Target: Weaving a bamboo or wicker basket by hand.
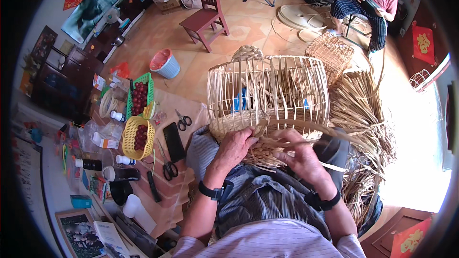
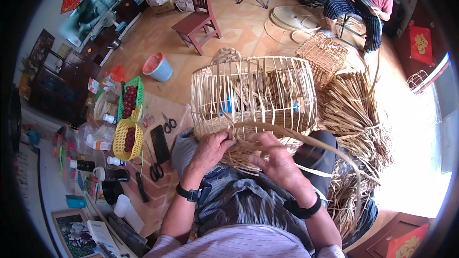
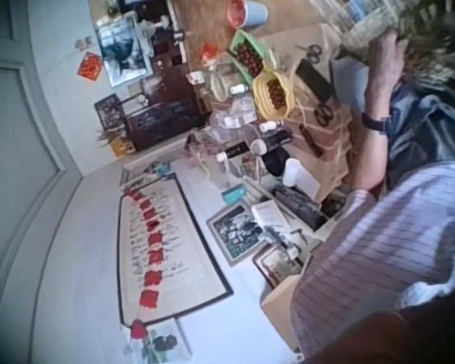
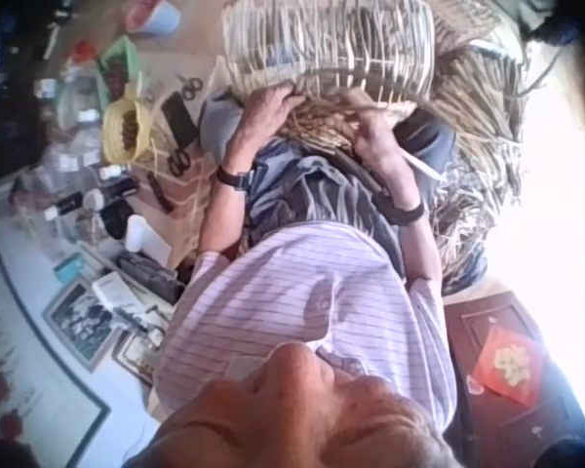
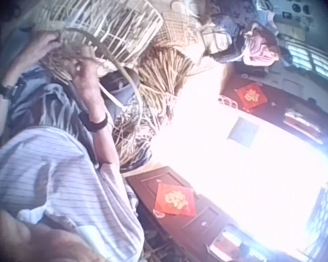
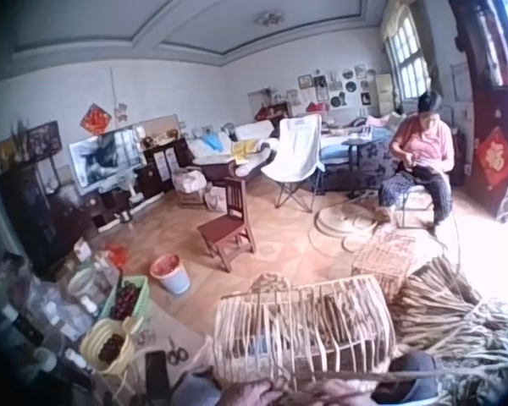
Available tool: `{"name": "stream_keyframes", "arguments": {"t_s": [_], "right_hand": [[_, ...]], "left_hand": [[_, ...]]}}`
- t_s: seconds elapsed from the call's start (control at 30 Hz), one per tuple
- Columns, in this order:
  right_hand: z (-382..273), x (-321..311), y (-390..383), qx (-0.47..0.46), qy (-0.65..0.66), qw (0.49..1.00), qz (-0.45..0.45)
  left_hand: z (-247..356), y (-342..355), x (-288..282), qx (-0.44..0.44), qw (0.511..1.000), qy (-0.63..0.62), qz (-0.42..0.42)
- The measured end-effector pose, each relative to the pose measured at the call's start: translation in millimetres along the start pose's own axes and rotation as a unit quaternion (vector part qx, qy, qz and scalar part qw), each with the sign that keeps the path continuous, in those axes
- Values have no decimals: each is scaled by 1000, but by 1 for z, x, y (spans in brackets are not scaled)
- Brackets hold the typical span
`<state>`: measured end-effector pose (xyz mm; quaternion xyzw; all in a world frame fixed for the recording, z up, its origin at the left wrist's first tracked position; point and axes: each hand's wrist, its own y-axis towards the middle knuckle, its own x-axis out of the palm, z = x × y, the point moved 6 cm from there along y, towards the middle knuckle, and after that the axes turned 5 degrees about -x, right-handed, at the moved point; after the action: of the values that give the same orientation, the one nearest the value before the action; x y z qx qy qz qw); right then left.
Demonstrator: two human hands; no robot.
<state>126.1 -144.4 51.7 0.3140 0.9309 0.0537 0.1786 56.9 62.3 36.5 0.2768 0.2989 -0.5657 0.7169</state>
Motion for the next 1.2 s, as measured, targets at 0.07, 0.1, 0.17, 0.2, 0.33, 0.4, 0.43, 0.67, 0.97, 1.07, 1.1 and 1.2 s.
{"name": "stream_keyframes", "arguments": {"t_s": [0.07,0.1,0.17,0.2,0.33,0.4,0.43,0.67,0.97,1.07,1.1,1.2], "right_hand": [[-9,9,2,-67,-78,994,-25],[-13,11,1,-90,-114,989,-39],[-18,3,-7,-80,-118,989,-29],[-22,-3,-14,-80,-117,990,-24],[-25,-29,-47,-114,-260,955,-84],[-14,-61,-60,-47,-112,988,-94],[-13,-82,-67,-27,26,999,-20],[-21,-75,-35,18,262,965,-17],[29,15,58,90,274,948,138],[40,3,73,82,269,950,135],[41,4,78,91,225,964,106],[41,10,93,105,58,991,56]], "left_hand": [[2,0,-2,11,1000,-7,11],[2,0,-2,10,1000,-10,10],[0,-1,-1,2,1000,-24,7],[-3,-1,0,-8,1000,-13,-1],[-15,-2,12,-45,998,-29,-20],[-19,-2,16,-48,998,-41,-15],[-19,-3,17,-40,999,-27,-13],[-10,-7,18,-4,998,-37,48],[3,-17,26,-16,991,-25,134],[11,-21,25,12,985,-16,173],[13,-22,26,22,985,-5,173],[18,-23,31,46,983,37,175]]}}
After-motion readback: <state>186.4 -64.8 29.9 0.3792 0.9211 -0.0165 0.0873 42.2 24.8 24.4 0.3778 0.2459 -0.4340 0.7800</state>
